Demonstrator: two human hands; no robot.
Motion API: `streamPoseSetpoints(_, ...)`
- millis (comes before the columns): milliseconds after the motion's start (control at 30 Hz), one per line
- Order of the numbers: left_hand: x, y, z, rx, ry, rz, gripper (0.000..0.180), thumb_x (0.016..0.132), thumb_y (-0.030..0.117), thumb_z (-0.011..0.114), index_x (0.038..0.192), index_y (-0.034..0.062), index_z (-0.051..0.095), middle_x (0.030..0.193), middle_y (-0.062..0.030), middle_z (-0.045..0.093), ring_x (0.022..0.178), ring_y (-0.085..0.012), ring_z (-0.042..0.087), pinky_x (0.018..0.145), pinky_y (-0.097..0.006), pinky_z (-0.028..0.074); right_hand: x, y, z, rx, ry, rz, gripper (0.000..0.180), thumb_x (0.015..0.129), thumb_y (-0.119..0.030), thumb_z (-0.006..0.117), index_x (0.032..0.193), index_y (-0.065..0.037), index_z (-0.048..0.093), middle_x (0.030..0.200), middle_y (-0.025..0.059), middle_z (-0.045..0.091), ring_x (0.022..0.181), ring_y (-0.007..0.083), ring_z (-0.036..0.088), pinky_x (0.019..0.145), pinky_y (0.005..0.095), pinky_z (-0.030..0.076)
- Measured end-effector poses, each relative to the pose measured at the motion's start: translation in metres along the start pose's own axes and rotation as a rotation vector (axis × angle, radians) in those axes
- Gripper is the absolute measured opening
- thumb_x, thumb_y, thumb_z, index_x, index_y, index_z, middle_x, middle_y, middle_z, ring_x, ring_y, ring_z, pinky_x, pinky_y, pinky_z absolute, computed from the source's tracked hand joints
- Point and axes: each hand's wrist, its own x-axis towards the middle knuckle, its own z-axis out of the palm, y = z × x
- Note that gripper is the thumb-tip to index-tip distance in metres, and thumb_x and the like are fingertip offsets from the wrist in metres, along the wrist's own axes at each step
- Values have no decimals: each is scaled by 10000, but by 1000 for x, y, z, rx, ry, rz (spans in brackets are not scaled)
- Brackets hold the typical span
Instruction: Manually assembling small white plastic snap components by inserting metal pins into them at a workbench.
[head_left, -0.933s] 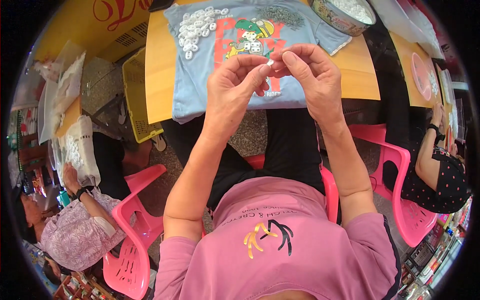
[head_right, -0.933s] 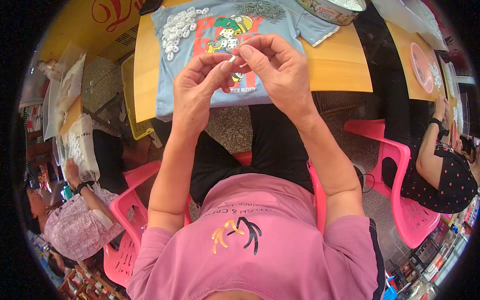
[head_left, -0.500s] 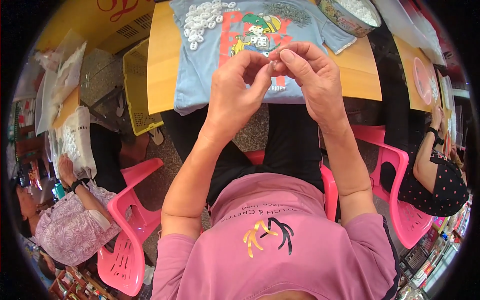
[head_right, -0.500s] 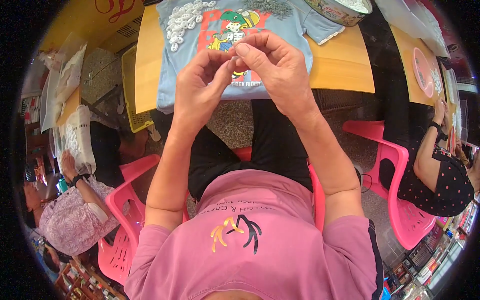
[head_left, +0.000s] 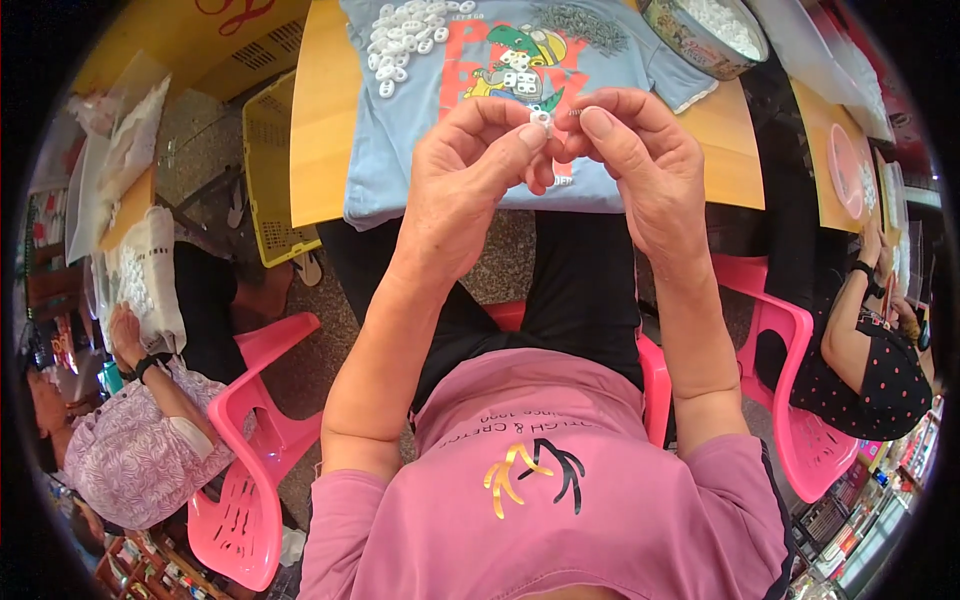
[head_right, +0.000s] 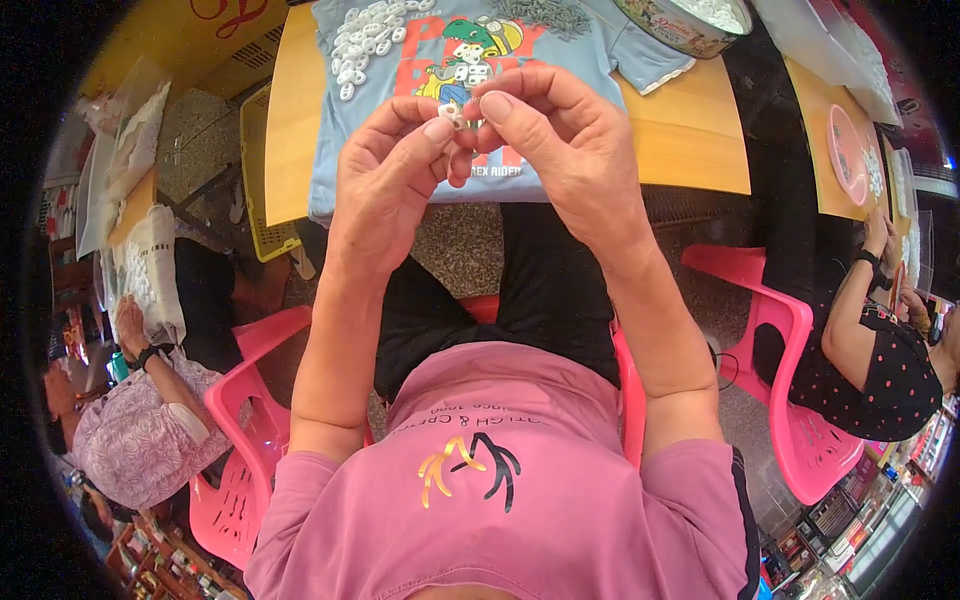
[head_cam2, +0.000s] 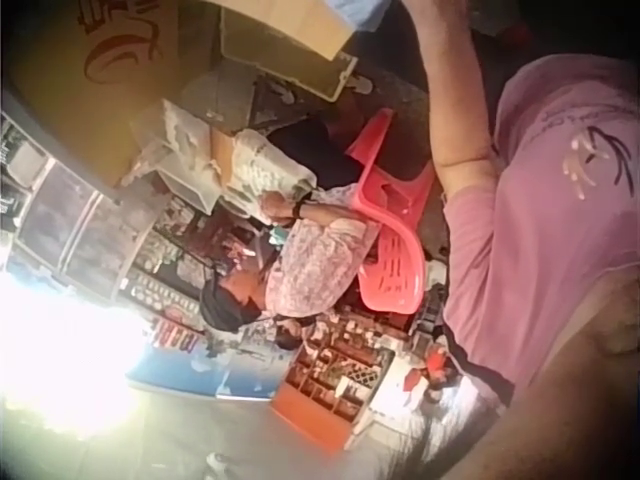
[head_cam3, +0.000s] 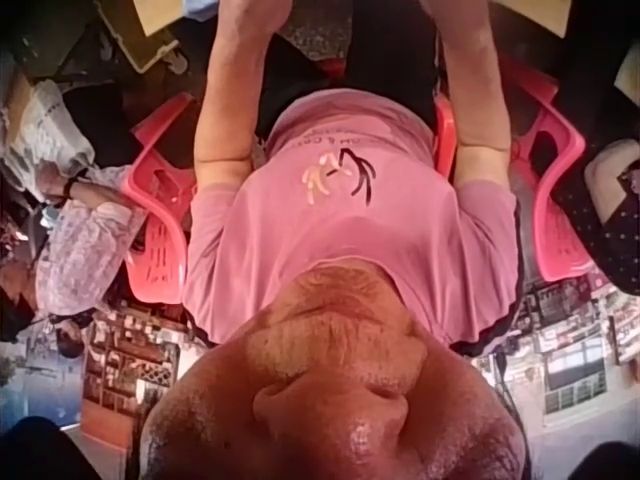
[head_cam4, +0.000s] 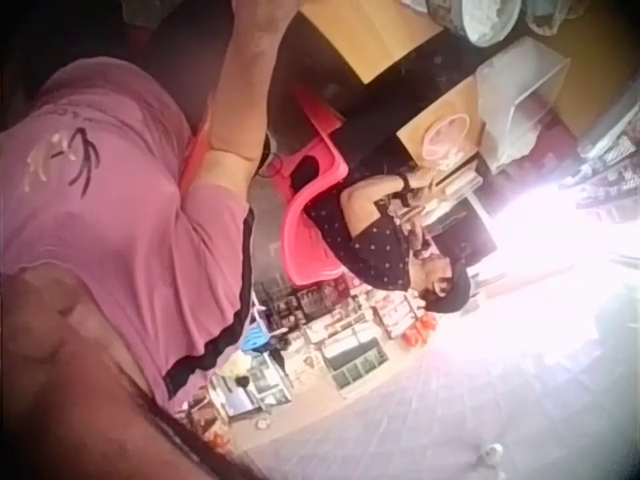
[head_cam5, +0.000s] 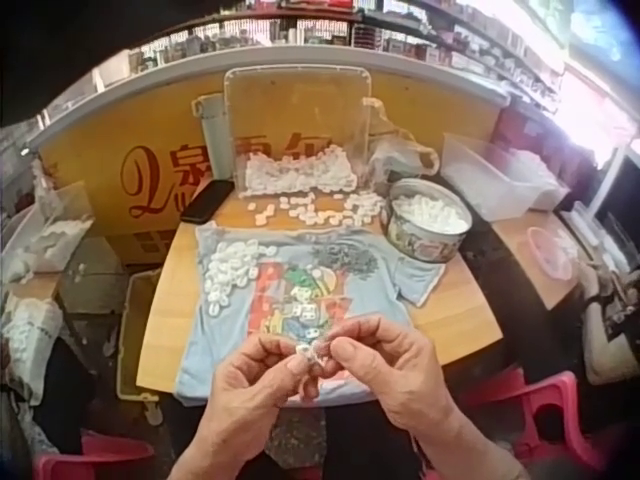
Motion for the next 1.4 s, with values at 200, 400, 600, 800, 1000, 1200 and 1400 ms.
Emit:
streamPoseSetpoints(200,2,-5,-1,-53,38,-9,133,907,102,640,980,0,596,803,-38,611,677,-100,551,644,-240,455,0,0,-3,-63,-11,13,182,970,-126,560,1042,35,603,903,111,665,764,162,654,718,267,527)
streamPoseSetpoints(400,1,-7,3,-90,34,-4,143,903,117,655,971,0,611,814,-41,624,674,-97,549,639,-228,451,1,5,-1,-30,12,9,180,954,-149,607,1015,21,614,873,54,660,762,90,623,709,214,508)
streamPoseSetpoints(600,0,-10,3,-140,55,2,148,901,130,667,973,10,621,840,-51,644,698,-103,561,659,-236,462,0,4,5,-97,11,-45,173,954,-145,605,1011,18,615,853,39,656,747,78,614,687,204,486)
streamPoseSetpoints(800,-3,-13,6,-175,83,17,137,905,122,662,974,11,620,849,-51,649,717,-112,573,677,-245,470,0,4,5,-140,13,-49,168,950,-141,609,1005,18,617,840,34,656,742,72,611,672,200,476)
streamPoseSetpoints(1000,-3,-19,6,-173,61,61,145,910,122,657,984,5,615,856,-59,650,733,-123,585,687,-255,476,-1,3,6,-203,1,-59,182,950,-139,606,1020,28,608,871,68,655,764,112,621,726,247,511)
streamPoseSetpoints(1200,-5,-19,7,-186,78,85,156,930,120,618,1020,-7,609,876,-69,640,745,-133,557,690,-257,443,0,4,6,-171,26,-48,173,950,-128,603,1016,31,604,856,73,658,735,117,629,697,243,512)
streamPoseSetpoints(1400,-4,-21,5,-186,71,97,156,927,118,623,1022,-4,602,898,-81,649,748,-136,560,693,-257,447,-1,4,7,-198,19,-54,168,946,-127,610,1005,30,611,860,53,657,754,90,621,691,227,512)
